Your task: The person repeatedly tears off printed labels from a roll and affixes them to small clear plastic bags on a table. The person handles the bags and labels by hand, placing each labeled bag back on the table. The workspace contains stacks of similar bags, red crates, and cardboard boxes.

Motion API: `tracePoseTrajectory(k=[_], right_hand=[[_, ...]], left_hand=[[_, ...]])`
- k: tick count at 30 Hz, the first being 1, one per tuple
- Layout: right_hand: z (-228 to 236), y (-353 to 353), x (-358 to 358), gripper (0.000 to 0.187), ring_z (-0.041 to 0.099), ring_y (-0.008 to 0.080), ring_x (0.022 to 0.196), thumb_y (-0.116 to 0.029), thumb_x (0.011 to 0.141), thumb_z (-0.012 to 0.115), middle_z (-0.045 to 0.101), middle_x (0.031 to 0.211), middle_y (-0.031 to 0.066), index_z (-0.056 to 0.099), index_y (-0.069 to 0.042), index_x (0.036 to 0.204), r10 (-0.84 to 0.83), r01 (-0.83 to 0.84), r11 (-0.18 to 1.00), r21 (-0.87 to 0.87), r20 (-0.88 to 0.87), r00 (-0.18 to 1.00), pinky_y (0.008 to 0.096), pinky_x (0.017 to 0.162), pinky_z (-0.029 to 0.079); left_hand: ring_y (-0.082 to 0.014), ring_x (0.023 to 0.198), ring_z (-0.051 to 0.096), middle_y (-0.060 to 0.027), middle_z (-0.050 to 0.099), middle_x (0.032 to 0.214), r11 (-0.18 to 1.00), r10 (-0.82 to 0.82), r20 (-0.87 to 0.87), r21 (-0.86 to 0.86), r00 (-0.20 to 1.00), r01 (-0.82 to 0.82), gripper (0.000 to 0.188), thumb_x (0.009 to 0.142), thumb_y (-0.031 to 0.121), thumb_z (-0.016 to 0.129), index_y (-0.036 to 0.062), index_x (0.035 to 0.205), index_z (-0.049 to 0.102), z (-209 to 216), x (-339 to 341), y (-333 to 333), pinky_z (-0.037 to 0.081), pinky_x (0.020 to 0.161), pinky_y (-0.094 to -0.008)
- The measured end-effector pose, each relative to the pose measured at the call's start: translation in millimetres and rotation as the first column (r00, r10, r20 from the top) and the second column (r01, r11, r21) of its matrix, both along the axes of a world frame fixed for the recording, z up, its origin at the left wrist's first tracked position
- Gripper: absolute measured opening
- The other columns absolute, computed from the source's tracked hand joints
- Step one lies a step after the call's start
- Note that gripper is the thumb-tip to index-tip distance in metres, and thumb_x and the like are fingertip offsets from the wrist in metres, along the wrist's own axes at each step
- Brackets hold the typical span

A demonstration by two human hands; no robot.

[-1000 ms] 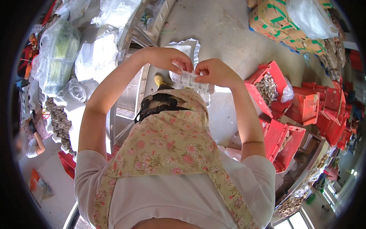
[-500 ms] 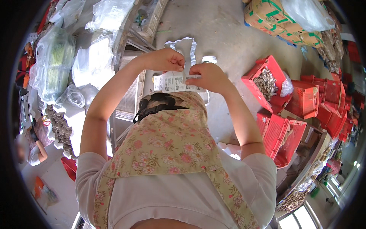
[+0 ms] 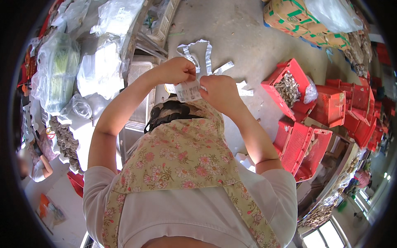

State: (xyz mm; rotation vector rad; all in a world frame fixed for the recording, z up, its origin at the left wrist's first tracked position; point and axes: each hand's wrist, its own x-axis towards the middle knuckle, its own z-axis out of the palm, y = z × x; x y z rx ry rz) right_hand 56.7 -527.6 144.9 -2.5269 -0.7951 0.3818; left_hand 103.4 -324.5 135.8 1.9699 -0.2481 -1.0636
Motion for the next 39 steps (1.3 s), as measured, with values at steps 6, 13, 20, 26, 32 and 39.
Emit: tracePoseTrajectory(k=[6,13,20,26,32,39], right_hand=[[2,0,2,0.021,0.061,0.0308,0.068,-0.024,0.077,0.068,0.062,0.074,0.0119,0.062,-0.004,0.079,-0.004,0.005,0.998,0.055,-0.018,1.0,0.0403,0.062,0.047],[21,-16,13,0.021,0.057,0.0234,0.061,-0.02,0.074,0.073,0.061,0.07,0.0116,0.066,-0.003,0.085,0.053,-0.007,0.985,0.171,-0.266,0.962,0.0335,0.059,0.045],[30,-55,20,0.022,0.059,0.0141,0.069,-0.017,0.071,0.074,0.062,0.074,0.0071,0.066,-0.001,0.084,0.127,0.001,0.971,0.238,-0.521,0.844,0.0301,0.061,0.044],[52,-123,35,0.025,0.054,0.0138,0.067,-0.017,0.064,0.074,0.059,0.074,0.0052,0.063,0.001,0.077,0.172,0.185,0.873,0.452,-0.639,0.75,0.0276,0.061,0.041],[16,-234,22,0.028,0.056,0.0204,0.06,-0.017,0.064,0.07,0.056,0.067,0.0107,0.054,0.001,0.079,0.046,0.532,0.181,0.827,-0.547,0.836,0.033,0.058,0.046],[2,-276,22,0.038,0.062,0.0259,0.088,-0.021,0.075,0.06,0.063,0.097,0.0124,0.059,-0.001,0.108,-0.513,0.762,0.19,0.619,-0.599,0.614,0.0372,0.079,0.049]], left_hand=[[-0.0137,0.062,0.059,-0.0052,0.064,0.073,0.999,0.005,0.241,-0.046,0.97,0.006,0.012,0.081,0.011,0.064,0.0005,0.087,0.065,-16,-8,5,0.047,0.053,-0.0288],[-0.0192,0.061,0.06,-0.0103,0.067,0.079,0.981,0.181,0.257,-0.12,0.949,-0.155,0.015,0.087,0.01,0.058,0.0027,0.097,0.066,-19,-4,39,0.048,0.056,-0.0327],[-0.0129,0.065,0.057,-0.0061,0.064,0.085,0.696,0.672,0.348,0.005,0.654,-0.718,0.019,0.094,0.009,0.051,0.003,0.109,0.062,-63,8,99,0.048,0.058,-0.0281],[-0.0158,0.071,0.061,-0.0065,0.066,0.091,0.281,0.931,-0.159,-0.26,0.328,-0.924,0.027,0.089,0.0,0.048,0.0031,0.109,0.065,-143,10,162,0.048,0.058,-0.0287],[-0.0156,0.066,0.06,-0.0098,0.065,0.085,-0.008,0.983,-0.176,-0.293,0.046,-0.956,0.028,0.08,-0.008,0.052,-0.0015,0.104,0.066,-135,5,165,0.046,0.054,-0.0258],[-0.0121,0.071,0.057,-0.0034,0.064,0.087,0.077,0.992,-0.078,-0.251,0.1,-0.965,0.023,0.082,-0.002,0.056,0.0041,0.102,0.066,-166,-20,178,0.048,0.06,-0.0251]])
